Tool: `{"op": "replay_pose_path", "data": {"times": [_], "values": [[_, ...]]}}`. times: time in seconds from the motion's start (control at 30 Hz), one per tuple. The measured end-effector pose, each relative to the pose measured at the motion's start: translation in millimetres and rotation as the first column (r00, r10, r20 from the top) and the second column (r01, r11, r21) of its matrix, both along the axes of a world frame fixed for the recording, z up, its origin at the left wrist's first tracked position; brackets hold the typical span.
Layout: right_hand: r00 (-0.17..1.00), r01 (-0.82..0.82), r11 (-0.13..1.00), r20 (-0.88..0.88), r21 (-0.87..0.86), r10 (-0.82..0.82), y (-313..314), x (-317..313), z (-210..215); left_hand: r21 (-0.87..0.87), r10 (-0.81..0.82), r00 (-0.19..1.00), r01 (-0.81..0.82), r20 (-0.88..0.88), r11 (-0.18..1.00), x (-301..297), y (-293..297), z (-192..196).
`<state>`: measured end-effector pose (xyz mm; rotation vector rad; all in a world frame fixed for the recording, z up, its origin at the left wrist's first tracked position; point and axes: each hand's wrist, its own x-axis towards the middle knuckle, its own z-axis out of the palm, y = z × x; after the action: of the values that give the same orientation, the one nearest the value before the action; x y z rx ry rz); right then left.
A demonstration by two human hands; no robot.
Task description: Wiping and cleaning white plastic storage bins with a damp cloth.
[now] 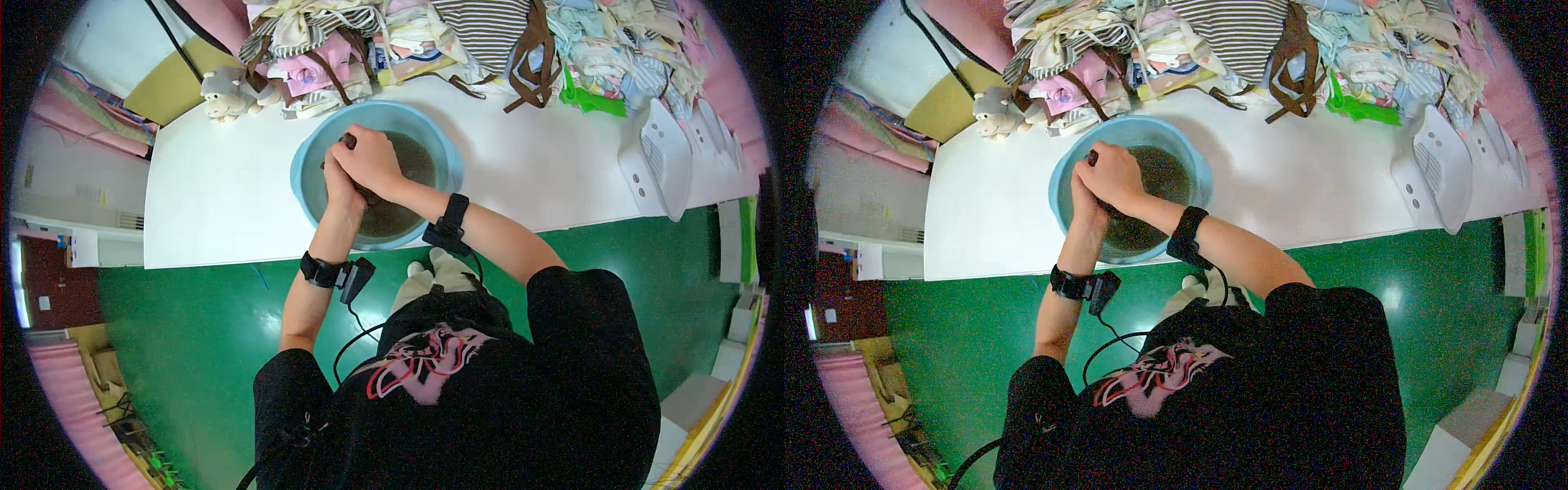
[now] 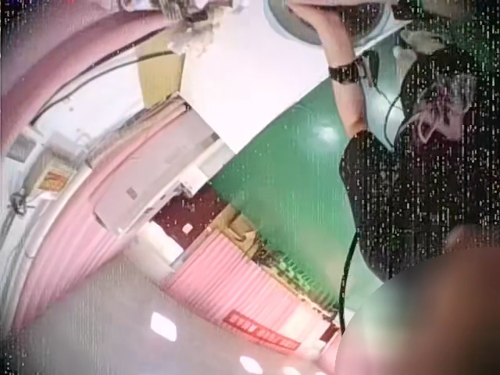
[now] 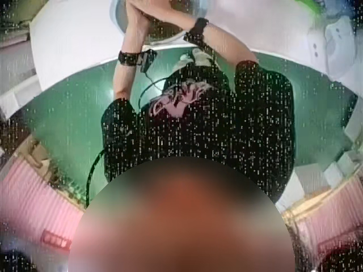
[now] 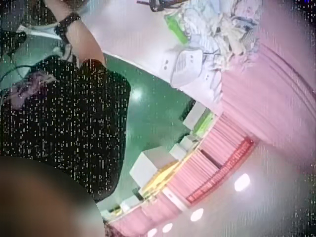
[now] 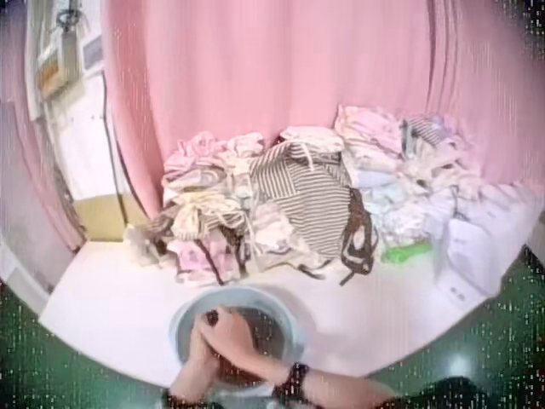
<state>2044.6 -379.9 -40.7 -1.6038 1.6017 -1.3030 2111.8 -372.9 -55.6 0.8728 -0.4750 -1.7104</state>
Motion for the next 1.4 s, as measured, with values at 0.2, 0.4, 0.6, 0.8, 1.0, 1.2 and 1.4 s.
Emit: {"op": "replay_pose_path", "data": {"times": [0.2, 0.4, 0.6, 0.8, 1.0, 1.2, 1.4], "values": [[0.994, -0.088, 0.994, -0.066, 0.060, 0.092, -4, 3, 15, -0.042, 0.092, 0.996, -0.093, -0.007, 0.995, 16, -21, -29], [0.994, -0.034, 0.999, 0.105, 0.013, 0.033, 1, -2, 8, 0.125, 0.286, 0.958, -0.287, 0.023, 0.950, 1, -2, 26], [0.284, -0.620, 0.690, 0.927, 0.373, -0.245, 4, -21, 4, -0.039, 0.249, 0.943, -0.263, -0.220, 0.964, 1, -8, 13], [0.075, -0.558, 0.822, 0.993, 0.114, -0.087, -8, -25, -17, -0.388, 0.708, 0.592, -0.591, 0.386, 0.707, -15, -11, -13], [0.604, -0.303, 0.927, 0.797, 0.223, 0.006, -10, -42, -6, -0.242, 0.396, 0.727, -0.313, 0.561, 0.918, -2, 19, 2], [0.936, -0.182, 0.969, 0.272, -0.170, 0.223, 1, -18, -2, -0.239, 0.571, 0.732, -0.519, 0.372, 0.821, -36, 26, 27], [0.866, -0.204, 0.970, 0.487, 0.135, 0.114, 9, -14, -2, -0.266, 0.520, 0.532, -0.482, 0.669, 0.835, -23, 22, 14]]}}
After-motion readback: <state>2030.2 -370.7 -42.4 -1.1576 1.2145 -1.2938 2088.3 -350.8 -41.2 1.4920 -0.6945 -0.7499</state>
